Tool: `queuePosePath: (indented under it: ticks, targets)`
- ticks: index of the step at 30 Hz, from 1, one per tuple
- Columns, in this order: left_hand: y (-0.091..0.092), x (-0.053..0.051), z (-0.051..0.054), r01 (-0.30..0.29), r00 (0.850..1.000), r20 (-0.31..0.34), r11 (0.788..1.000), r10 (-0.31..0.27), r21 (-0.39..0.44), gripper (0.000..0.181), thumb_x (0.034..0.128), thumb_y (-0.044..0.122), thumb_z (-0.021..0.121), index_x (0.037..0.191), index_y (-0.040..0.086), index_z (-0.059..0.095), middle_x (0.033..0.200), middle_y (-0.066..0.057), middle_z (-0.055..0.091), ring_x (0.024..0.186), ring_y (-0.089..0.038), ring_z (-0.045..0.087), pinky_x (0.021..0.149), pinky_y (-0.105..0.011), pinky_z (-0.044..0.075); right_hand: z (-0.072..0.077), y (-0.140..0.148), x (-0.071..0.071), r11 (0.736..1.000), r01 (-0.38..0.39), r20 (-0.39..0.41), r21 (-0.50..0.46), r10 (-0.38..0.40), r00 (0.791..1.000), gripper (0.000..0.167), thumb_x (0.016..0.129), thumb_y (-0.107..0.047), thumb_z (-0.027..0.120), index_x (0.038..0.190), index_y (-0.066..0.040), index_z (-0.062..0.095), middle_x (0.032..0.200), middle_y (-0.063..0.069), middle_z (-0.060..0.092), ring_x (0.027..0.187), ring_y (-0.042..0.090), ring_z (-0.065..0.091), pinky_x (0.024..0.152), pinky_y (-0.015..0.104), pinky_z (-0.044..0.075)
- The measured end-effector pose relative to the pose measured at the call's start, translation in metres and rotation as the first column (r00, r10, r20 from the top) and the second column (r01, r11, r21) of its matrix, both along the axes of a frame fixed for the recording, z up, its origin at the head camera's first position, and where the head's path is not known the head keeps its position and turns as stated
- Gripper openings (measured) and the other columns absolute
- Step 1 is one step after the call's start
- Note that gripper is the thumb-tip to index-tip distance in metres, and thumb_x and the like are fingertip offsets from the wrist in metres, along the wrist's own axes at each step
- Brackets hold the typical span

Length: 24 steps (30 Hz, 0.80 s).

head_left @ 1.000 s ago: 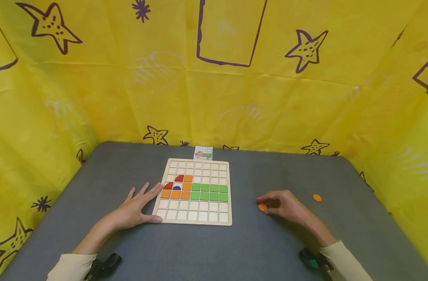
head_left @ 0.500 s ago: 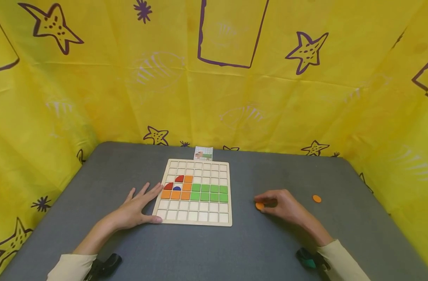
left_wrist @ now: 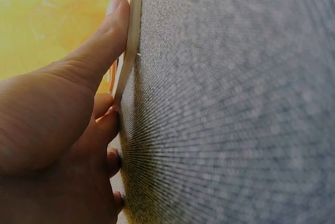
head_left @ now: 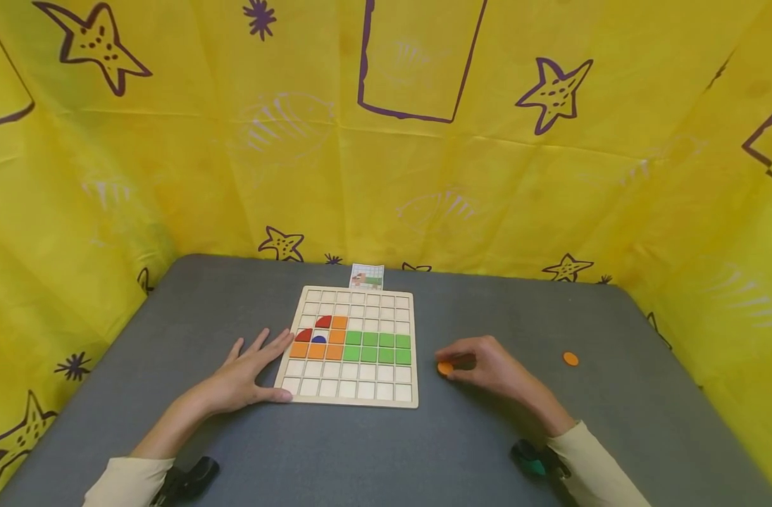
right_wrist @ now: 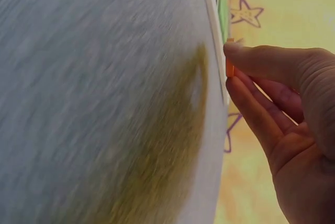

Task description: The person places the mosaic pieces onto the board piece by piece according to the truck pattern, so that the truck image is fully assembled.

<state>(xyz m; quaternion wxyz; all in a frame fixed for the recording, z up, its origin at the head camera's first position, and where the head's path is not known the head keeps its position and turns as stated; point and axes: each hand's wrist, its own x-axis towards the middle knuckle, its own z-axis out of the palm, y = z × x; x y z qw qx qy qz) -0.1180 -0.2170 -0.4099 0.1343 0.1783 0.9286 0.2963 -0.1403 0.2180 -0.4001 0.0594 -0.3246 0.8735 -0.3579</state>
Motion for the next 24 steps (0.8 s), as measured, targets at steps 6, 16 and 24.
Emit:
queuePosePath:
  ticks: [6, 16, 24]
  targets:
    - [0.0, -0.001, -0.001, -0.003, 1.0, 0.009, 1.0, 0.003, -0.004, 0.107, 0.0726, 0.053, 0.079, 0.155, 0.01, 0.027, 0.161, -0.016, 0.021, 0.145, -0.049, 0.002, 0.108, -0.068, -0.01, 0.006, -0.018, -0.003, 1.0, -0.013, -0.005, 0.001, 0.013, 1.0, 0.032, 0.082, -0.004, 0.078, 0.113, -0.003, 0.073, 0.106, 0.003, 0.074, 0.095, 0.013, 0.07, 0.082, 0.03, 0.056]
    - [0.0, 0.0, 0.0, 0.006, 1.0, 0.005, 1.0, -0.006, 0.007, 0.106, 0.0738, 0.052, 0.079, 0.155, 0.009, 0.027, 0.161, -0.016, 0.021, 0.145, -0.049, 0.002, 0.108, -0.068, -0.01, 0.012, -0.053, -0.009, 0.996, -0.071, 0.002, -0.048, 0.071, 0.997, 0.031, 0.081, -0.002, 0.079, 0.11, 0.0, 0.073, 0.105, 0.005, 0.073, 0.096, 0.015, 0.07, 0.084, 0.029, 0.056]
    - [0.0, 0.0, 0.0, 0.002, 1.0, 0.008, 1.0, -0.002, 0.004, 0.106, 0.0735, 0.052, 0.079, 0.155, 0.01, 0.027, 0.161, -0.016, 0.021, 0.145, -0.05, 0.002, 0.109, -0.068, -0.01, 0.011, -0.079, -0.01, 0.994, -0.094, 0.018, -0.054, 0.095, 0.995, 0.03, 0.082, -0.002, 0.078, 0.112, -0.001, 0.073, 0.107, 0.004, 0.073, 0.099, 0.013, 0.068, 0.088, 0.027, 0.054]
